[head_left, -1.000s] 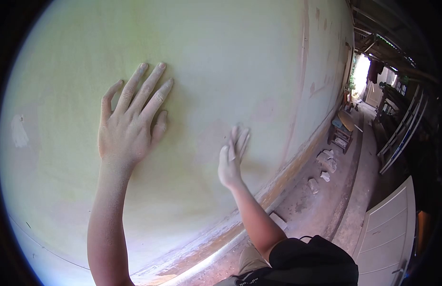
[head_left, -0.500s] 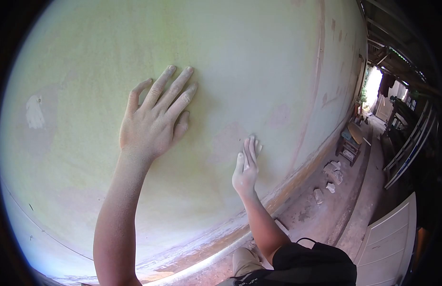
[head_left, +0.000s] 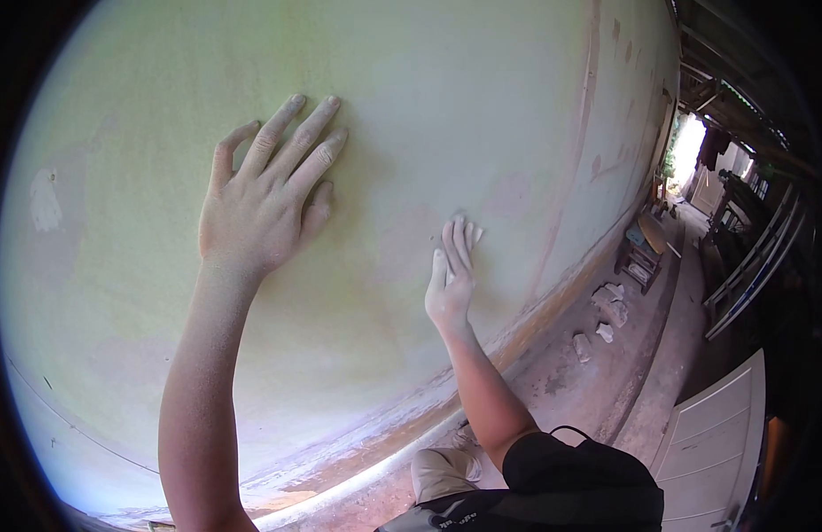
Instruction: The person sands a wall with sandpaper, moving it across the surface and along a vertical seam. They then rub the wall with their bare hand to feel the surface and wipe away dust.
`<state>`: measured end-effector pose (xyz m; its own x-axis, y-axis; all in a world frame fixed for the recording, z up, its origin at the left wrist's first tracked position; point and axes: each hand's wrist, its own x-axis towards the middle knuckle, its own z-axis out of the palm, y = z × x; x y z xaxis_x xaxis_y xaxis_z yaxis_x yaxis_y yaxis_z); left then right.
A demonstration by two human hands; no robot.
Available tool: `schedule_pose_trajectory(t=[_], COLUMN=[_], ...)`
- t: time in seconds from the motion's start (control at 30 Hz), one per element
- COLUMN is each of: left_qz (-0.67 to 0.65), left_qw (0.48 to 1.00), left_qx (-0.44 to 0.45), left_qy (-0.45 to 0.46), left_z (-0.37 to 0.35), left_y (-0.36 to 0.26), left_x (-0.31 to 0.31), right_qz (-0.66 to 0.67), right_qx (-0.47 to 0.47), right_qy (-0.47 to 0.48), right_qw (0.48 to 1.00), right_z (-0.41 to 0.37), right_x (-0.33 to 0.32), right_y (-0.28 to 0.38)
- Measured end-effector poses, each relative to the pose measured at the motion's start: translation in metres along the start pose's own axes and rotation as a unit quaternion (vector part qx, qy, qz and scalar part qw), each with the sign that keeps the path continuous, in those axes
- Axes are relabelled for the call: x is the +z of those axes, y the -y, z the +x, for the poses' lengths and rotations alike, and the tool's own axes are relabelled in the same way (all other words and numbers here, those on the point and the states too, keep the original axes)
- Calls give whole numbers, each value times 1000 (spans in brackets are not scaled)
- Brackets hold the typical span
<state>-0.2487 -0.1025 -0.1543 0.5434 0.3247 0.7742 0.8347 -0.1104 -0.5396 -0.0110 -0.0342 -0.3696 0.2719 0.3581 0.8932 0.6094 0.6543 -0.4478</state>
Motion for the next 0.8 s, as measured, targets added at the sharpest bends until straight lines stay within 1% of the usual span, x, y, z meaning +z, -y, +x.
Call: schedule_pose_trajectory(t=[0.07, 0.1, 0.13, 0.17, 0.23, 0.3, 0.37, 0.47, 0.5, 0.57, 0.67, 0.7, 0.73, 0.8], left_qz=[-2, -5, -7, -3, 27, 14, -2, -3, -2, -1, 19, 7, -6, 2], left_qw=[1000, 1000, 1000, 1000, 1000, 1000, 1000, 1000, 1000, 1000, 1000, 1000, 1000, 1000], left_qx=[-3, -1, -1, -4, -2, -1, 1, 5, 4, 2, 4, 2, 0, 0], left_qy=[-3, -7, -11, -15, -12, -8, -3, -11, -12, -17, -22, -18, -13, -15], left_z=[0, 0, 0, 0, -1, 0, -1, -1, -1, -1, -2, -2, -3, -3], left_y=[0, 0, 0, 1, 0, 1, 1, 1, 1, 2, 2, 2, 2, 3], left_x=[0, 1, 2, 2, 3, 2, 1, 1, 2, 3, 3, 2, 2, 3], right_qz=[-2, -10, -17, -15, -72, -35, 1, 18, 14, -39, -40, -51, -50, -10], right_qx=[-9, 0, 7, 1, -27, 40, 68, 72, 72, 14, 5, 9, 8, 95], right_qy=[14, 46, 78, 76, 58, 22, -10, -30, -30, 45, 58, 32, 33, -55], right_qw=[1000, 999, 997, 997, 995, 998, 998, 997, 997, 998, 998, 998, 998, 994], right_z=[-53, -80, -87, -81, -51, -6, 33, 37, 25, -17, -55, -52, -36, 7], right_x=[-2, -4, -5, -3, -7, -12, -15, -13, -10, -7, -16, -14, -19, -22], right_y=[-11, -15, -13, -18, -17, -5, -4, 0, 2, 5, -15, -35, -43, -52])
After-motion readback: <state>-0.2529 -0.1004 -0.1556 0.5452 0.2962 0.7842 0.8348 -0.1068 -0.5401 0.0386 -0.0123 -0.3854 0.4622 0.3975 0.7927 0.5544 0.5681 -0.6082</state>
